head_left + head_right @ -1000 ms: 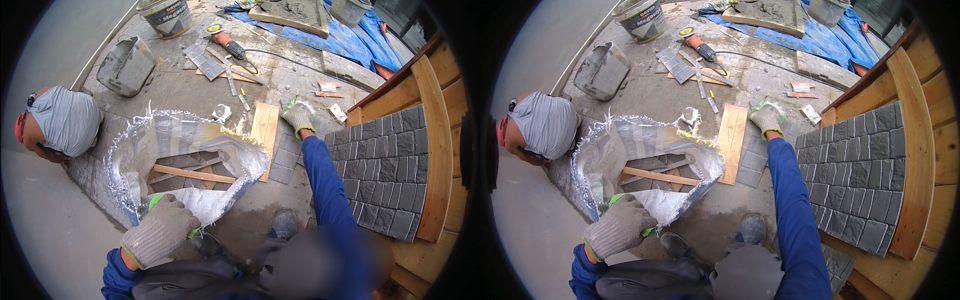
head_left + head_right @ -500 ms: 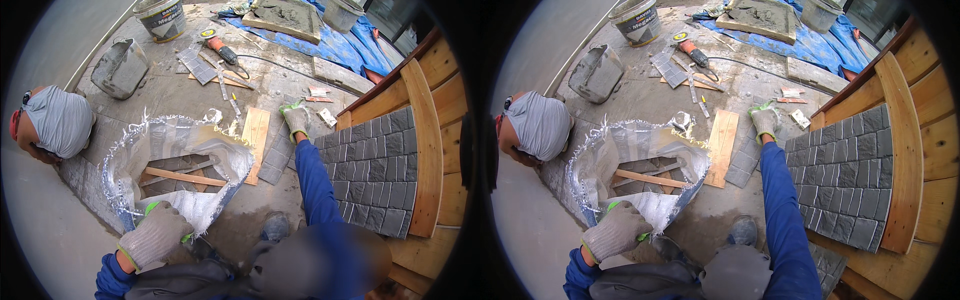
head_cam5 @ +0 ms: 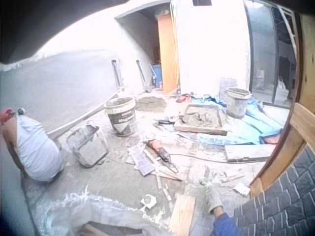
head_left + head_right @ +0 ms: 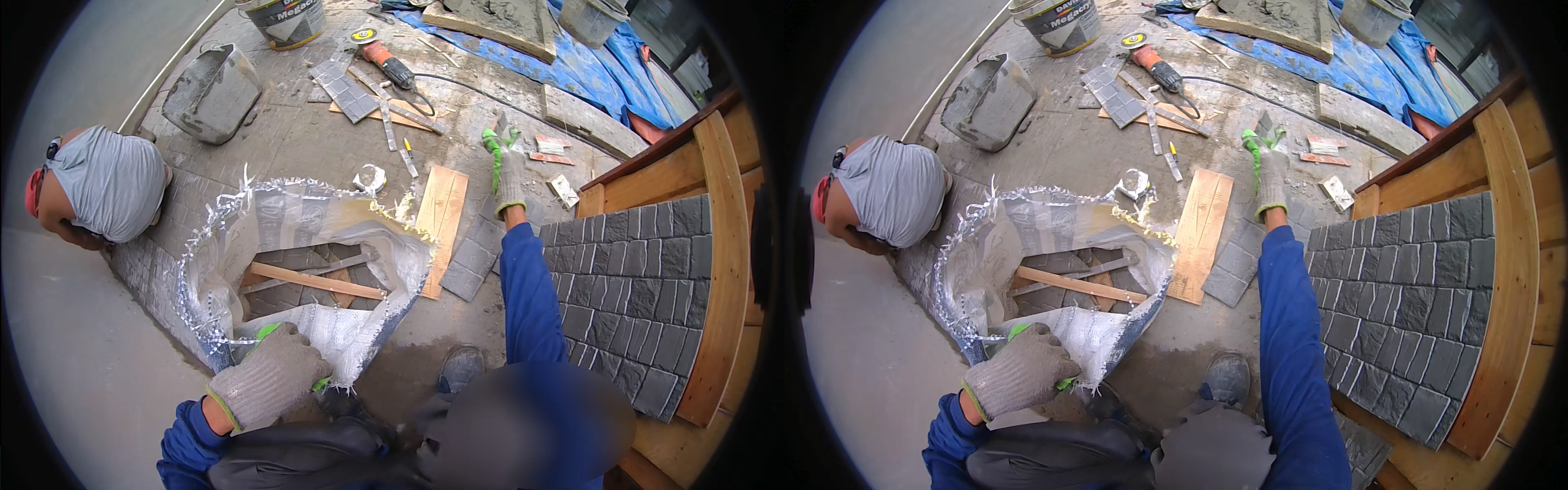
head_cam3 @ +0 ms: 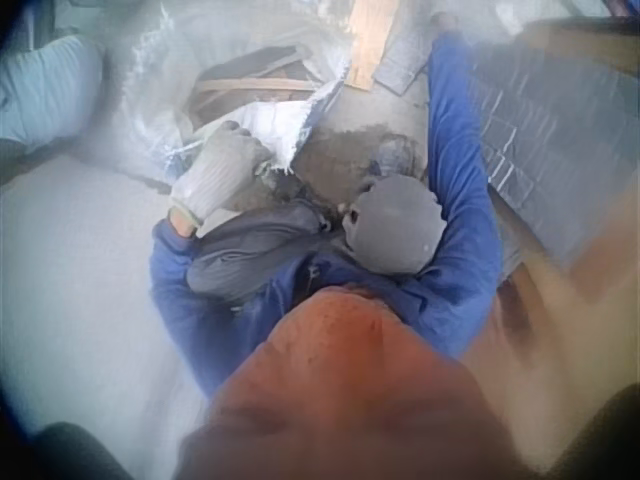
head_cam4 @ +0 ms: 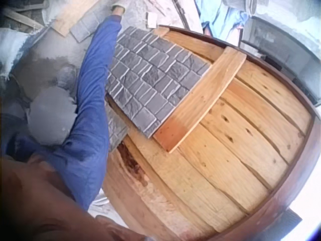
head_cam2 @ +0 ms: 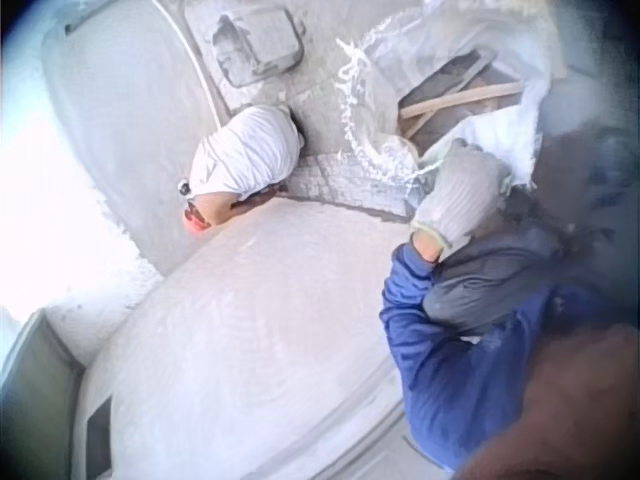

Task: The person retrieves stone-like tiles from a bag and places them onto a prepared surface. They handle the tiles one at a time, arranging them in rows while another worker is visible nearby.

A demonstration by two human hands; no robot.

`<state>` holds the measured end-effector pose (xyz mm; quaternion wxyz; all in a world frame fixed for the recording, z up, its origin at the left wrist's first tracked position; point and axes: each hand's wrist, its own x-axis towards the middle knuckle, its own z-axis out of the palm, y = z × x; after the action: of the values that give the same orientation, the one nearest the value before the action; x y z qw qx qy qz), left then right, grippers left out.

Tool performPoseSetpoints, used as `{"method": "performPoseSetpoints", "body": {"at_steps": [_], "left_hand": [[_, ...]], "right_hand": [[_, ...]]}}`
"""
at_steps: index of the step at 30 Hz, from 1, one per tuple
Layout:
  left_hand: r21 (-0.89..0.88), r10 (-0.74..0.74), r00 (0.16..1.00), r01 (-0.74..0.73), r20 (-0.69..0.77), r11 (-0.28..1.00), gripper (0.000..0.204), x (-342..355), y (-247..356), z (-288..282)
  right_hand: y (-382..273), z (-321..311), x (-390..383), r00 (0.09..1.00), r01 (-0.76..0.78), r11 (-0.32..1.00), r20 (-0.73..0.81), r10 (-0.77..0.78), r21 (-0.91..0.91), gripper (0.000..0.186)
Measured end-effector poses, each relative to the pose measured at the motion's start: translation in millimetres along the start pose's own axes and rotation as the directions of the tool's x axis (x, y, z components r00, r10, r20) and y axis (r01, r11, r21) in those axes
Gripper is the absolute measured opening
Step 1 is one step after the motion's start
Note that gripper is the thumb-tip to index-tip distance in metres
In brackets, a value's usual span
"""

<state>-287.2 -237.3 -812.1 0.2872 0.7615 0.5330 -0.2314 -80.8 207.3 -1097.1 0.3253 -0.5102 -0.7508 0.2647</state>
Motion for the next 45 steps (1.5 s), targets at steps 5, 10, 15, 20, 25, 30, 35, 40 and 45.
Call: {"method": "performPoseSetpoints", "body": {"at_steps": [5, 10, 15, 20, 25, 30, 35, 40, 45], "left_hand": [[-0.028, 0.024, 0.999, -0.025, -0.021, 0.999, 0.021, -10, 5, -9], [0.009, 0.048, 0.998, -0.048, -0.03, 0.999, 0.021, -13, 12, -14], [0.097, 0.024, 0.996, -0.016, -0.082, 0.995, 0.02, -13, 14, -6], [0.096, -0.002, 0.999, 0.006, -0.044, 0.995, 0.017, -17, 12, 8], [0.093, -0.027, 1.0, 0.028, -0.016, 0.995, 0.014, -9, 8, 12], [0.04, -0.001, 0.993, 0.005, -0.117, 0.999, 0.016, -14, 4, 1], [0.035, -0.074, 0.992, 0.077, -0.1, 0.996, 0.016, -17, 0, -4], [0.035, 0.013, 0.982, -0.007, -0.188, 0.999, 0.018, -7, 2, -5], [0.02, 0.014, 0.984, -0.011, -0.176, 1.0, 0.019, -6, 1, -6]], "right_hand": [[-100, -79, -74, 0.976, 0.153, 0.424, -0.069, -0.207, 0.893, 0.062], [-221, -116, -150, 0.731, 0.416, 0.702, 0.247, -0.636, 0.578, 0.107], [-292, -36, -211, 0.448, 0.672, 0.651, 0.507, -0.736, 0.352, 0.087], [-288, 28, -238, 0.419, 0.698, 0.625, 0.508, -0.752, 0.349, 0.071], [-271, 48, -240, 0.468, 0.639, 0.709, 0.58, -0.667, 0.3, 0.067], [-261, -12, -228, 0.396, 0.429, 0.815, 0.73, -0.557, 0.389, 0.064], [-180, -98, -215, 0.704, -0.515, 0.245, 0.568, -0.426, 0.822, 0.049], [-83, -89, -212, 0.901, -0.4, 0.766, 0.064, 0.429, 0.504, 0.074], [-42, -53, -231, 0.852, -0.485, 0.73, -0.071, 0.519, -0.482, 0.102]]}}
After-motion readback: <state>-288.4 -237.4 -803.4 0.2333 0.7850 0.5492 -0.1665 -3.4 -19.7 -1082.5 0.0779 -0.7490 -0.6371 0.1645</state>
